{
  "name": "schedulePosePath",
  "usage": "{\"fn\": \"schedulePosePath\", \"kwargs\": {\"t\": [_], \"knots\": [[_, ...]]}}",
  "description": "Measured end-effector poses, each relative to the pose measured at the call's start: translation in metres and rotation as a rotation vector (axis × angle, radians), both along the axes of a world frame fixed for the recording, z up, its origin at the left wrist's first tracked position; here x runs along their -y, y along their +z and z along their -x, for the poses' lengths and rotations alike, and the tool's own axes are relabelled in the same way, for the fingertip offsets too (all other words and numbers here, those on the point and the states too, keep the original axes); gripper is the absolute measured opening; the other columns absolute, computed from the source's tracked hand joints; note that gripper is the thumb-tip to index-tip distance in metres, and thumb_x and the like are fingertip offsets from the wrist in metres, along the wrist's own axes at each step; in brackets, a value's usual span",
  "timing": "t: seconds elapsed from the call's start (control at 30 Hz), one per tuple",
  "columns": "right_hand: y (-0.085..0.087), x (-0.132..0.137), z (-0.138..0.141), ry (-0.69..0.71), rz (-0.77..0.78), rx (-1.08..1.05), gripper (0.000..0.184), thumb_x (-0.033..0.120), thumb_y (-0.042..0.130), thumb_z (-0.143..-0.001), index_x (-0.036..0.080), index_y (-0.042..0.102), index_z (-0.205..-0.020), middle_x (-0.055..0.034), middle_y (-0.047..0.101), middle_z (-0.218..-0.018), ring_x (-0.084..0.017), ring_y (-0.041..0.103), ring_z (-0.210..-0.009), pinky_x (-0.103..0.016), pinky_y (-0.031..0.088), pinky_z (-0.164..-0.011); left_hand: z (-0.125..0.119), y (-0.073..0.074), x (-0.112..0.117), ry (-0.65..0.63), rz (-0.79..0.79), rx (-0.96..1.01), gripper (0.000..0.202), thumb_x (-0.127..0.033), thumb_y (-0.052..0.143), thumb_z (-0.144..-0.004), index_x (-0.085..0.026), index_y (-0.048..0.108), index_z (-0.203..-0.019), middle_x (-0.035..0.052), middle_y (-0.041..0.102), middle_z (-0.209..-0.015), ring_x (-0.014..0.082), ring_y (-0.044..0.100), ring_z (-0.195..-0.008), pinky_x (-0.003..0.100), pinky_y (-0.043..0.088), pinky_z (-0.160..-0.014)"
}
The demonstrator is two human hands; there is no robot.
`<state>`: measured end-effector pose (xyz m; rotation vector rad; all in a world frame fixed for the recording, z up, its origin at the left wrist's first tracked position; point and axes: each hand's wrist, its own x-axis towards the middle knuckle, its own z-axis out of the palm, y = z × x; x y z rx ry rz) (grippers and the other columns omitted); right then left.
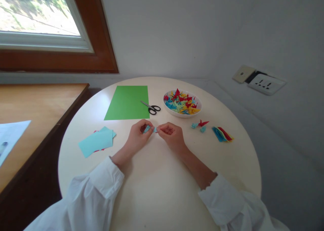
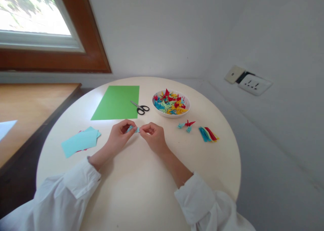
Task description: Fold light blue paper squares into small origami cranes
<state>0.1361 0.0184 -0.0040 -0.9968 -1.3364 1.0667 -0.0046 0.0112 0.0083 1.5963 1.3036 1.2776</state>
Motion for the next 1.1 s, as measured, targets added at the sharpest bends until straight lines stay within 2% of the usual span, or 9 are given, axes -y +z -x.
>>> {"fn": "schedulePosePath", "kwargs": {"t": [0.17, 0.5, 0.63, 1.1], "knots": [[-0.0005, 0.0004, 0.0002, 0.01, 0.006, -0.017, 0.012, 0.026, 0.067, -0.06, 0.018, 0.058, -0.059, -0.0016, 0.066, -0.065, -0.015, 0.062, -0.062, -0.03, 0.053, -0.062, 0.0006, -0.0024, -0.0024, 0.005, 0.015, 0.063, 0.012, -0.026, 0.061, -0.067, -0.016, 0.057, -0.069, -0.0011, 0.055, -0.062, 0.0102, 0.047, -0.057, 0.023, 0.036, -0.053], [-0.0016, -0.0025, 0.0004, -0.004, 0.035, -0.055, 0.014, 0.028, 0.067, -0.061, 0.018, 0.057, -0.061, 0.0008, 0.062, -0.058, -0.013, 0.058, -0.056, -0.026, 0.049, -0.056, 0.0016, -0.0078, -0.0052, -0.019, 0.007, 0.152, 0.013, -0.027, 0.063, -0.067, -0.015, 0.056, -0.067, 0.0011, 0.059, -0.069, 0.0113, 0.051, -0.063, 0.024, 0.04, -0.059], [-0.0021, -0.0038, 0.0013, -0.001, 0.07, -0.098, 0.016, 0.028, 0.069, -0.059, 0.018, 0.057, -0.065, 0.0015, 0.062, -0.059, -0.013, 0.06, -0.057, -0.026, 0.049, -0.059, 0.0006, -0.0081, -0.0056, -0.021, 0.004, 0.175, 0.014, -0.027, 0.063, -0.067, -0.016, 0.054, -0.065, 0.0017, 0.059, -0.07, 0.0119, 0.052, -0.065, 0.025, 0.04, -0.06], [-0.0058, -0.0034, 0.0015, -0.016, 0.03, -0.09, 0.015, 0.025, 0.068, -0.061, 0.018, 0.059, -0.071, 0.0001, 0.063, -0.067, -0.013, 0.061, -0.063, -0.026, 0.052, -0.065, 0.0003, -0.0091, -0.0063, 0.01, 0.014, 0.136, 0.013, -0.026, 0.061, -0.068, -0.016, 0.054, -0.066, 0.0017, 0.059, -0.069, 0.0117, 0.051, -0.062, 0.024, 0.039, -0.057]]}}
